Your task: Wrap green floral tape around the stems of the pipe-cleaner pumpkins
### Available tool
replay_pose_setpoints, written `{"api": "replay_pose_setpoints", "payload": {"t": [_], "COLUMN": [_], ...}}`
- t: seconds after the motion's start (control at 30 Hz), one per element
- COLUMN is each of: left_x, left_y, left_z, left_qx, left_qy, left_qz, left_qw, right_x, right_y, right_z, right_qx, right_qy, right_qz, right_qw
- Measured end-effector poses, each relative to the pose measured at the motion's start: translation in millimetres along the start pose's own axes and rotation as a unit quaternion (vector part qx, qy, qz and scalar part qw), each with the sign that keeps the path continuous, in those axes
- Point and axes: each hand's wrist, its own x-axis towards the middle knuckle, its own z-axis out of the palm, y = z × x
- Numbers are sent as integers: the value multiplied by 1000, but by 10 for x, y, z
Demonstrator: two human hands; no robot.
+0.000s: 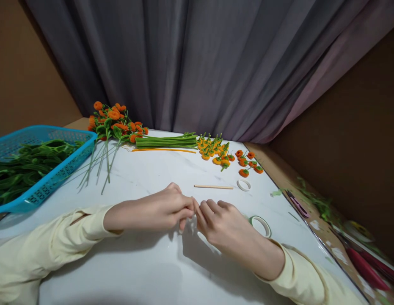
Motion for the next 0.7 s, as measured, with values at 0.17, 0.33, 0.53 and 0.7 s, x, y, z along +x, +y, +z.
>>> {"api": "replay_pose_setpoints", "payload": {"t": [0.17, 0.33, 0.53, 0.7], "left_x": [29, 33, 42, 48], "left_y": [-93, -117, -154, -138], "left_z": [-63, -74, -72, -90], "left_qx": [-182, -273, -311, -317], "left_qy": [-77, -131, -163, -176], "left_qz": [-77, -130, -132, -152], "left_qw": [977, 944, 927, 920], "right_x": [19, 1, -1, 8], "right_y": [60, 151, 153, 163], "right_z": [-3, 24, 95, 144], "right_qx": [17, 83, 132, 151], "right_qy": [-15, -10, 5, -1], "right_qz": [-23, -46, -45, -43], "right_qw": [999, 995, 990, 988]}}
